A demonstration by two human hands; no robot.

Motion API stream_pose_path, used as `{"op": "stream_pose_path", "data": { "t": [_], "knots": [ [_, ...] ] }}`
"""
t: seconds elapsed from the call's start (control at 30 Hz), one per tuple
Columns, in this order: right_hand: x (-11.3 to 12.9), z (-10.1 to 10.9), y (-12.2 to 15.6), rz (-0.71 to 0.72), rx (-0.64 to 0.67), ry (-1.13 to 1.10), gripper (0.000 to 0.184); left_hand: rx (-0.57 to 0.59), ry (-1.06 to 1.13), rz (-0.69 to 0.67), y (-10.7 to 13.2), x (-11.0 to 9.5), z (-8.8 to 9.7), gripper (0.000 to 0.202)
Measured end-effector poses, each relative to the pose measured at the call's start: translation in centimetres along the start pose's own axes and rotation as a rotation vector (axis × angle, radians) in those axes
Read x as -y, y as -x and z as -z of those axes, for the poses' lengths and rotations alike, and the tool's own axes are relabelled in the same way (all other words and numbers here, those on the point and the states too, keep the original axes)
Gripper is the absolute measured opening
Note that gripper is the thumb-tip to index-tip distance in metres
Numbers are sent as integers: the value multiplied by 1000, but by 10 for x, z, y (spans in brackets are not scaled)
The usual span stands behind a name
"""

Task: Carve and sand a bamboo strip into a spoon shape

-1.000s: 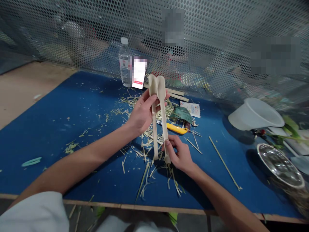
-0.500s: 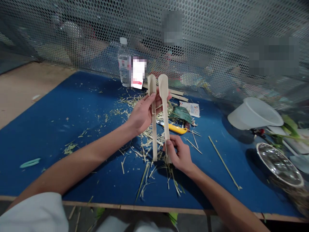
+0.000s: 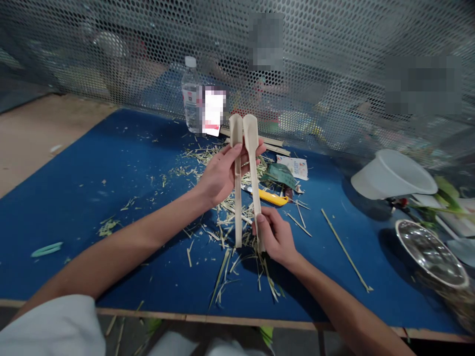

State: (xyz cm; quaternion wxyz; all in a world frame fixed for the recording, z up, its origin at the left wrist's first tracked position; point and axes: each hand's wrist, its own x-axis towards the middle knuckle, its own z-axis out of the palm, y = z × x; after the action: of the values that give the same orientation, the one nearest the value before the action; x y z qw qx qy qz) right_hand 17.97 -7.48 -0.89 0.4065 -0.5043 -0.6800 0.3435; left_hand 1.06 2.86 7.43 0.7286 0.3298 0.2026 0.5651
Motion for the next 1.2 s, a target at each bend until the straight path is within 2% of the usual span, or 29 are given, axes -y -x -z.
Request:
{"op": "stream_pose_path", "data": {
  "t": [0.2, 0.63, 0.87, 1.2],
  "knots": [
    [-3, -4, 0, -100, 11, -209, 28, -29, 0, 0, -2, 1, 2, 22],
    [3, -1, 0, -21, -19, -41, 25, -15, -46, -14, -3, 1, 5, 21],
    [6, -2, 2, 80, -93, 143, 17, -36, -56, -12, -1, 0, 2, 20],
    [7, -3, 1, 28, -53, 58, 20, -23, -70, -23, -1, 1, 2, 16]
  ]
}}
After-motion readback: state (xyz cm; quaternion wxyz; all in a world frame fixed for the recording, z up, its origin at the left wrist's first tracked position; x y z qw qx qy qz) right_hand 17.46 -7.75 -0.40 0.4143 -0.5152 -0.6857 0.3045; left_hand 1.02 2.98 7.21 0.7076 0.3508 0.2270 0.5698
